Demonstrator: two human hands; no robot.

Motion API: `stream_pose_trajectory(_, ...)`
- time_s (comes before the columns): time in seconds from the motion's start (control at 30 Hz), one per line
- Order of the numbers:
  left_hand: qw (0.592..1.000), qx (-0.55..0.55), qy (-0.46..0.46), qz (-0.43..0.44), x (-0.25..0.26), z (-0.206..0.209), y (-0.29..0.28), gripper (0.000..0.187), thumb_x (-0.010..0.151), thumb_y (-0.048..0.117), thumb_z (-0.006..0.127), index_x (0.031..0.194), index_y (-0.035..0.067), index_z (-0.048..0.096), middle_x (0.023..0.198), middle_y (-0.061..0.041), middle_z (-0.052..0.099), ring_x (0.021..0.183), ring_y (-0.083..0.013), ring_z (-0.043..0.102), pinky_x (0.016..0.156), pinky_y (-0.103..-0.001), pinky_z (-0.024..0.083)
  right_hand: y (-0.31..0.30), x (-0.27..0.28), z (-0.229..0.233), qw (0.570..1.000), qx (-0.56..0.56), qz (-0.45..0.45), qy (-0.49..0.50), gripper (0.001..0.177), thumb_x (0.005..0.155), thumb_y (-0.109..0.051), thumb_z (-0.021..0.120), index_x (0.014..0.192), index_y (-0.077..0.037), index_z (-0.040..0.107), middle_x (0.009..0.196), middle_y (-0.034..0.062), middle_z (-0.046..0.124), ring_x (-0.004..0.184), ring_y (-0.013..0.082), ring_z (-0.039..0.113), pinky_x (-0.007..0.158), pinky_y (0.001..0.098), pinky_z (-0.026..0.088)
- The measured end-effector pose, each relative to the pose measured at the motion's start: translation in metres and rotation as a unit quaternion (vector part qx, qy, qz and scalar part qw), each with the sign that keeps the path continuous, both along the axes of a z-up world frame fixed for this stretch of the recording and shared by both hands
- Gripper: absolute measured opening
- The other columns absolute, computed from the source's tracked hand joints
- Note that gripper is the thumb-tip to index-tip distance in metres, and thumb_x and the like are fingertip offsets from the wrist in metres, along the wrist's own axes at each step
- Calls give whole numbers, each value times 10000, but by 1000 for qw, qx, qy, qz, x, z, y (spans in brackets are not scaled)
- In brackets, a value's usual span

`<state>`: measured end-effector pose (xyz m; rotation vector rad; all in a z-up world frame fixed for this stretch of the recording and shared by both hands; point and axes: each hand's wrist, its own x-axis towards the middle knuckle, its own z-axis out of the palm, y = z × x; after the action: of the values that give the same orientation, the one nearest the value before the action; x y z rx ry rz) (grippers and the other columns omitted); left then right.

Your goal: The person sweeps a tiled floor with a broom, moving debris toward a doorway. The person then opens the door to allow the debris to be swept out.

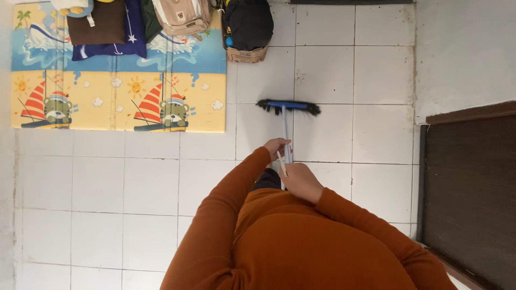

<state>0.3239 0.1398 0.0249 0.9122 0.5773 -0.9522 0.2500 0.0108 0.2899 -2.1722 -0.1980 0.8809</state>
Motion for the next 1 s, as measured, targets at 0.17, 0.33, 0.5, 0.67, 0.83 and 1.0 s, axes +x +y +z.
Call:
stream_pose_trajectory(0.17, 999, -42, -27, -3, -1, 60, -9, 308, 1003, 169, 650, 1124, -65, 490, 1095, -173, 570, 1014, -289, 692, 996, -407, 588, -25, 3, 76, 996, -41, 60, -56, 393, 994, -252, 483, 767, 38, 621, 711, 231, 637, 674, 426, 587, 689, 514, 471)
stream_pose_trajectory(0.33, 999, -26, 20, -43, -11, 81, 13, 303, 962, 109, 618, 1155, -78, 476, 1110, -207, 598, 1041, -321, 692, 1027, -444, 589, -27, 9, 111, 982, -97, 150, 53, 292, 906, -285, 526, 873, -51, 698, 708, 195, 696, 642, 392, 678, 696, 472, 533)
stream_pose_trajectory(0.5, 992, -6, 121, 33, -22, 32, 79, 253, 940, 81, 579, 1126, -37, 453, 1103, -192, 564, 1024, -309, 669, 986, -503, 564, 39, 23, 43, 983, -34, 170, -54, 361, 968, -281, 534, 798, -1, 684, 760, 237, 670, 726, 430, 644, 709, 521, 499)
stream_pose_trajectory(0.67, 991, -53, 77, 100, -21, -10, 100, 225, 1014, 103, 597, 1132, -42, 471, 1117, -196, 526, 1070, -328, 640, 1047, -448, 562, 59, 23, 4, 970, -25, 226, -87, 245, 875, -218, 560, 751, -38, 671, 730, 190, 677, 728, 391, 655, 714, 509, 503)
stream_pose_trajectory(0.83, 971, -119, -15, 206, -12, 5, 67, 189, 1001, 126, 585, 1039, -19, 471, 1104, -154, 567, 1099, -321, 639, 1044, -438, 549, 24, 44, 34, 938, -83, 306, -137, 193, 868, -203, 591, 791, -43, 665, 757, 157, 647, 753, 335, 646, 707, 453, 532)
stream_pose_trajectory(1.0, 952, -133, -49, 273, 1, 19, 63, 193, 1017, 136, 576, 1042, 0, 442, 1096, -145, 543, 1085, -320, 629, 1049, -468, 549, 13, 61, 45, 945, -122, 282, -114, 176, 881, -189, 602, 841, -43, 692, 849, 151, 598, 743, 312, 633, 693, 418, 546)
